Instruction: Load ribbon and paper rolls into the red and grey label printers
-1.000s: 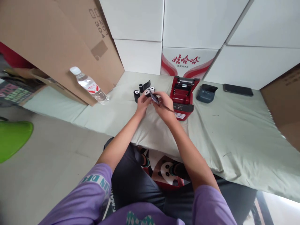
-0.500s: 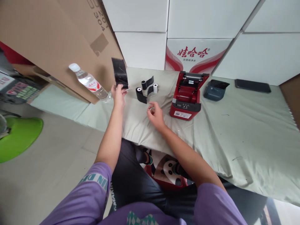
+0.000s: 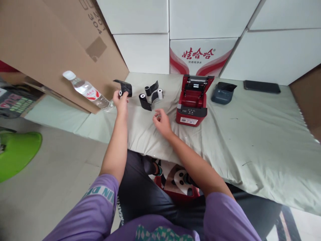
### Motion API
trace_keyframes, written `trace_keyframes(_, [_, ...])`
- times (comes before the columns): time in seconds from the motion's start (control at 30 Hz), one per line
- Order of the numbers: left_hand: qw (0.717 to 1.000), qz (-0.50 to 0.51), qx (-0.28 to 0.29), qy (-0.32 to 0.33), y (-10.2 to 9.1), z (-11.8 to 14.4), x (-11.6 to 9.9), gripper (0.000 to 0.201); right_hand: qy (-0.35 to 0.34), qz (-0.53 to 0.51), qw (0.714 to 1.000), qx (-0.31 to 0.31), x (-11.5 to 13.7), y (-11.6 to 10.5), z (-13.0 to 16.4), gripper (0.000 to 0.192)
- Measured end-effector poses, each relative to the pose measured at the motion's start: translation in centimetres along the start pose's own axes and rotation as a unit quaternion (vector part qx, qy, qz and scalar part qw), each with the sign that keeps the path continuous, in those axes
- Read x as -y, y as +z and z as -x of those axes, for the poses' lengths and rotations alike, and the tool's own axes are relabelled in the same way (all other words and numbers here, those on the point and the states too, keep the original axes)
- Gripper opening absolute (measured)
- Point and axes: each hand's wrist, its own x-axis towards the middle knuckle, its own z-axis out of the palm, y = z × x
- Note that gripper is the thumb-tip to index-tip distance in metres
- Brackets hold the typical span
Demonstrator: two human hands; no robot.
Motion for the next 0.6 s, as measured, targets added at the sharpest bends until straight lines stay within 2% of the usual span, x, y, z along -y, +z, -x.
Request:
trace_keyframes(0.33, [0.999, -0.024, 0.003, 0.034, -0.1, -0.7, 1.4, 0.030, 0.005, 0.011, 1.000, 0.010, 0.2, -0.1, 0.1, 0.030])
trace_keyframes(0.6, [0.999, -0.053, 0.006, 0.009, 0.2, -0.7, 1.9, 0.026, 0.003, 0.011, 1.000, 0.015, 0.2, 0.0, 0.0, 0.030])
